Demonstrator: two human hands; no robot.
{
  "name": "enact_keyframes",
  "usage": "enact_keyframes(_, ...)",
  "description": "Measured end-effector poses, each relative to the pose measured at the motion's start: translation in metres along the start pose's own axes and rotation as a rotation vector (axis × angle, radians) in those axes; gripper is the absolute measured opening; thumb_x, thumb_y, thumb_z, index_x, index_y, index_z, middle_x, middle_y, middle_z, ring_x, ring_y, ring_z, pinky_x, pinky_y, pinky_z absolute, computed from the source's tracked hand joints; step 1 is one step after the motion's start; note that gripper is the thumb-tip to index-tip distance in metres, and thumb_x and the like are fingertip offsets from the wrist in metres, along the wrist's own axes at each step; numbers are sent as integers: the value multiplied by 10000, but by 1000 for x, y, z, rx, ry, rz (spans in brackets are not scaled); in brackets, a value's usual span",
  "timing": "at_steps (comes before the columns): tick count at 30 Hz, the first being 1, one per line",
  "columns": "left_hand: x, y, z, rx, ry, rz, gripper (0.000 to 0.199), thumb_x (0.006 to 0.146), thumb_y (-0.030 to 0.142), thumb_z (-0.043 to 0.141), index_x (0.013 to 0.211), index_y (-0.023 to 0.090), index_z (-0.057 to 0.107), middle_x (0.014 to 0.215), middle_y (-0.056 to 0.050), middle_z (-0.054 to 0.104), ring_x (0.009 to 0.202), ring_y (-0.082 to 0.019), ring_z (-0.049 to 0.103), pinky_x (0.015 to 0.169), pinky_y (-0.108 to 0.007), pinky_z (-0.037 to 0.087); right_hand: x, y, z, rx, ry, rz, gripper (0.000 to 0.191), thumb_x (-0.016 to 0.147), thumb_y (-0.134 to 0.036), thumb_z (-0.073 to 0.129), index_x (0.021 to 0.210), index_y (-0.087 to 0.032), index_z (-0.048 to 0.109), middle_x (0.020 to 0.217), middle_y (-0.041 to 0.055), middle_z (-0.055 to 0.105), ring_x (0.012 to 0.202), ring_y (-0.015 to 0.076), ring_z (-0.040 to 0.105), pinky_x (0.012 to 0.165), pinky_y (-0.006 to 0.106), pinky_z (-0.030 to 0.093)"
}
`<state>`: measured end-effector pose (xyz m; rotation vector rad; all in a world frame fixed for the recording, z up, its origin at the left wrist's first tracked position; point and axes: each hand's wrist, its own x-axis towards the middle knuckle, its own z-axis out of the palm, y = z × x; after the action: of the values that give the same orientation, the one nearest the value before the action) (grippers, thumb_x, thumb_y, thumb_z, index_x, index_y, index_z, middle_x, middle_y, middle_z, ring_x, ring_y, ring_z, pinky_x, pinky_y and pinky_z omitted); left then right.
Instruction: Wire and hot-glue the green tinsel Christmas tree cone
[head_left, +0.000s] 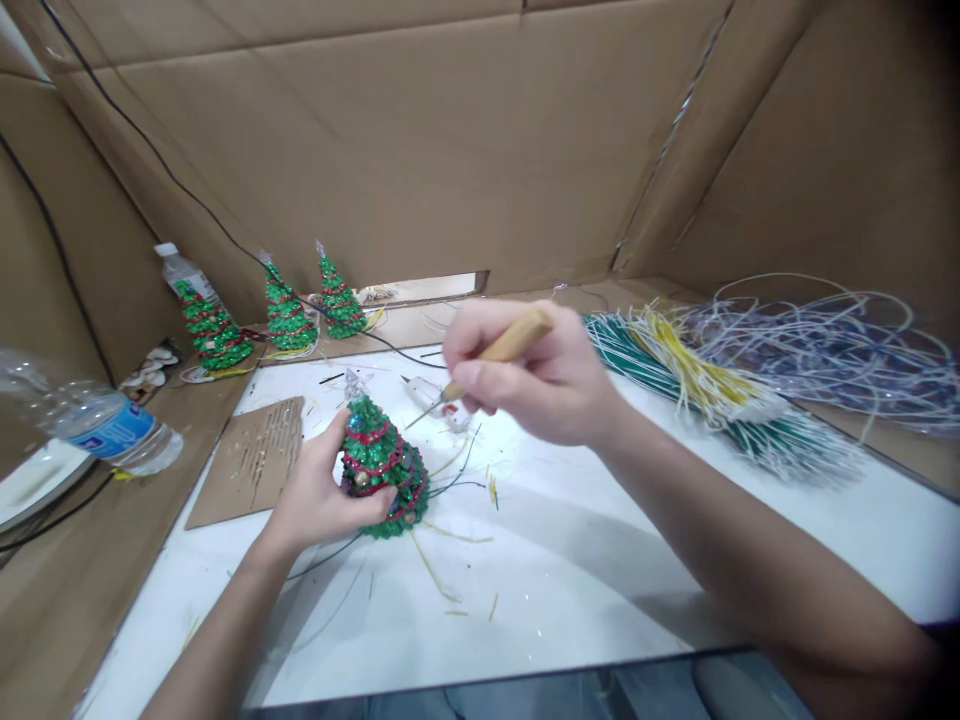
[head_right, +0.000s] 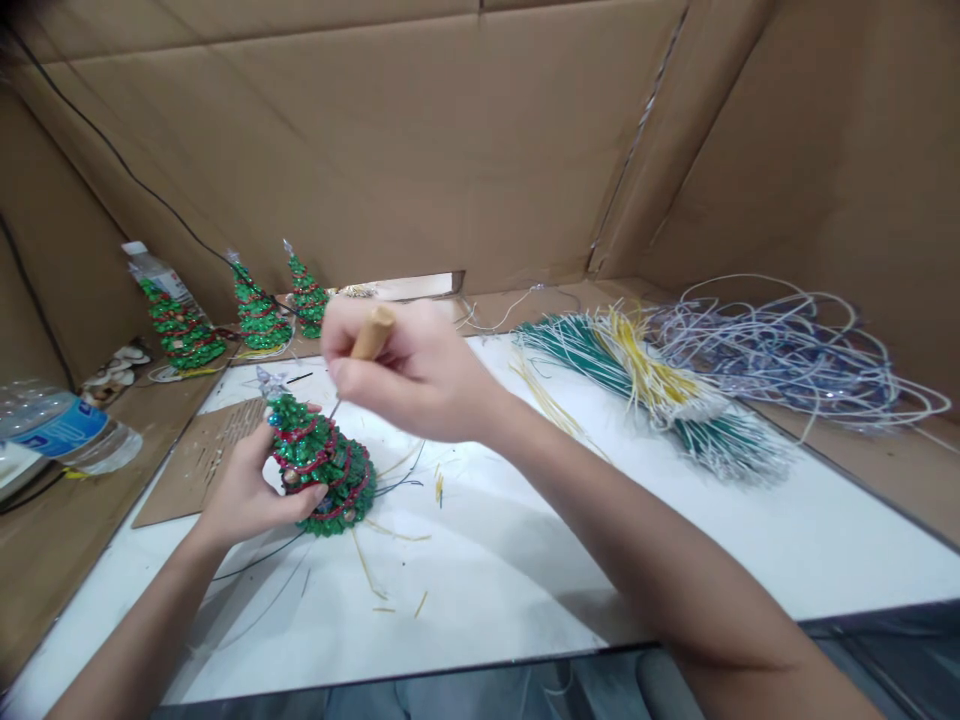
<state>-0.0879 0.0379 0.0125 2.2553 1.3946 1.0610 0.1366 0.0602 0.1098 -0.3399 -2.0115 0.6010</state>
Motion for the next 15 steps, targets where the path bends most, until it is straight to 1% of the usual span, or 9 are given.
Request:
enact_keyframes(3, 0, -1, 0, -2, -7, -10, 373, 633, 364, 681, 893, 171, 495, 750, 6, 591, 677, -164, 566, 648, -273, 484, -7, -3, -18, -189, 132, 77, 155, 867, -225, 491, 727, -176, 537, 600, -47, 494, 498, 61, 434, 480, 214, 327)
enact_keyframes(4, 0, -1, 1, 0, -8, -17, 377, 629, 364, 683, 897, 169, 501, 750, 3, 592, 677, -167, 568, 648, -276, 484, -12, -1, -24, -297, 137, 113, 163, 874, -257, 496, 744, -180, 557, 589, -46, 505, 496, 68, 434, 488, 221, 331)
enact_keyframes(5, 0, -1, 1, -1, -9, -27, 385, 623, 364, 685, 903, 168, 507, 749, 0, 592, 684, -173, 573, 651, -281, 485, -17, 3, -30, -427, 104, 154, 176, 877, -285, 501, 754, -184, 576, 586, -40, 525, 507, 78, 444, 506, 229, 337)
enact_keyframes(6, -1, -2, 1, -4, -11, -42, 396, 615, 364, 687, 911, 168, 512, 743, -1, 590, 696, -182, 580, 653, -285, 486, -24, 8, -35, -563, 55, 181, 191, 875, -305, 501, 758, -185, 592, 601, -28, 557, 532, 90, 470, 531, 238, 349)
enact_keyframes(7, -1, -2, 1, -8, -14, -58, 407, 608, 366, 689, 918, 169, 515, 733, 0, 586, 709, -191, 586, 655, -290, 487, -33, 15, -40, -719, -26, 242, 185, 872, -297, 494, 776, -188, 608, 647, -13, 601, 566, 103, 502, 563, 249, 357)
enact_keyframes(9, -2, -2, 2, -16, -28, -79, 413, 605, 370, 687, 925, 171, 517, 708, 6, 575, 716, -201, 591, 653, -294, 487, -52, 30, -49, -997, -183, 362, 183, 866, -265, 465, 853, -199, 635, 797, 21, 669, 675, 142, 570, 592, 263, 355)
enact_keyframes(10, -2, -2, 2, -20, -35, -79, 408, 609, 371, 683, 923, 172, 515, 694, 11, 568, 704, -197, 586, 650, -293, 484, -62, 37, -52, -1085, -275, 425, 195, 857, -250, 459, 902, -203, 642, 867, 35, 680, 712, 158, 590, 592, 268, 355)
enact_keyframes(13, -2, -2, 2, -25, -35, -63, 407, 614, 374, 679, 925, 176, 507, 709, 16, 568, 683, -180, 570, 649, -285, 477, -90, 54, -58, -1159, -535, 596, 269, 821, -181, 457, 1019, -190, 639, 976, 68, 668, 803, 187, 624, 614, 279, 383)
enact_keyframes(15, -2, -3, 1, -29, -27, -48, 411, 616, 382, 681, 927, 182, 499, 741, 14, 576, 690, -175, 567, 651, -277, 475, -105, 60, -60, -1156, -639, 650, 317, 810, -139, 444, 1063, -183, 630, 983, 80, 654, 833, 193, 628, 616, 279, 389)
